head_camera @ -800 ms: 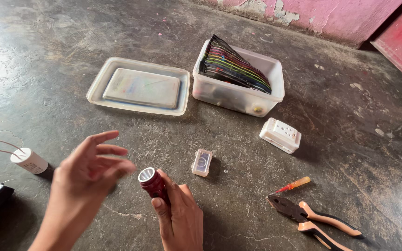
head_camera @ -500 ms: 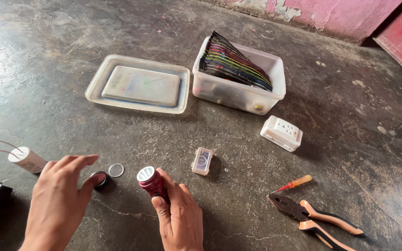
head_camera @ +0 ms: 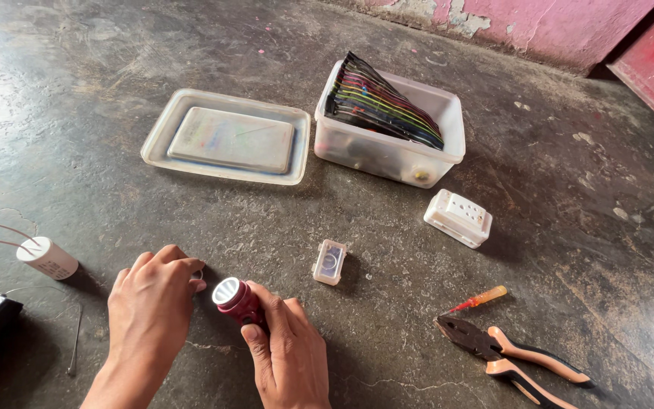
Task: The person assembles a small red flashlight by inserting a battery and screwing on the cap. They then test the flashlight and place it on the floor. The person also opens a small container and a larger plastic box containing various tools.
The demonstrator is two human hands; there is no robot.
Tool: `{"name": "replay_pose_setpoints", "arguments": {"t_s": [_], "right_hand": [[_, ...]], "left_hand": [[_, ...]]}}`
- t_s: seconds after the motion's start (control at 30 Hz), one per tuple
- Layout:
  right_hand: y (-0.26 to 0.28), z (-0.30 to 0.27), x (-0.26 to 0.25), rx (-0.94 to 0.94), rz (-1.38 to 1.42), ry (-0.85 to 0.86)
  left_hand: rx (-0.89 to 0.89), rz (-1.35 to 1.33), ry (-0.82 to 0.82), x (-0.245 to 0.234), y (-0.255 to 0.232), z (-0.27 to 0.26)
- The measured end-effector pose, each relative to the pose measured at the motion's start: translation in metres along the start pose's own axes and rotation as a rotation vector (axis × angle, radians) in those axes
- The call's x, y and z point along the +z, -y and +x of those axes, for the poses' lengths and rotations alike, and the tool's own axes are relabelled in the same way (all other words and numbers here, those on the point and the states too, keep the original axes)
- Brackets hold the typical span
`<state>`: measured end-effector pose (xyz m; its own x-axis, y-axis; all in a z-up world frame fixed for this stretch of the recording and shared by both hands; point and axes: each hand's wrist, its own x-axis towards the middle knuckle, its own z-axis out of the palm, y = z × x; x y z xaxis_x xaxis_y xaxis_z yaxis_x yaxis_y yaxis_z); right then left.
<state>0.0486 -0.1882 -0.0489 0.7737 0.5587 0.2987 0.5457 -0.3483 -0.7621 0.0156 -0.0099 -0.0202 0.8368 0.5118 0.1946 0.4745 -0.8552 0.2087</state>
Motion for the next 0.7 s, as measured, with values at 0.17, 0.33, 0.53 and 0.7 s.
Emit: {"name": "replay_pose_setpoints", "arguments": {"t_s": [0.17, 0.33, 0.53, 0.7], "right_hand": [[0.001, -0.001, -0.002, 0.003, 0.014, 0.034], [0.003, -0.003, -0.004, 0.007, 0.008, 0.034], [0.006, -0.003, -0.004, -0.011, 0.001, 0.04], [0.005, -0.007, -0.005, -0.01, 0.058, 0.034]], "left_hand": [[0.053, -0.1, -0.051, 0.005, 0.003, 0.002], [0.106, -0.05, -0.075, 0.007, 0.006, 0.003], [0.02, -0.239, -0.188, -0.005, -0.008, -0.007], [-0.467, -1.023, -0.093, -0.025, -0.024, -0.033]]}}
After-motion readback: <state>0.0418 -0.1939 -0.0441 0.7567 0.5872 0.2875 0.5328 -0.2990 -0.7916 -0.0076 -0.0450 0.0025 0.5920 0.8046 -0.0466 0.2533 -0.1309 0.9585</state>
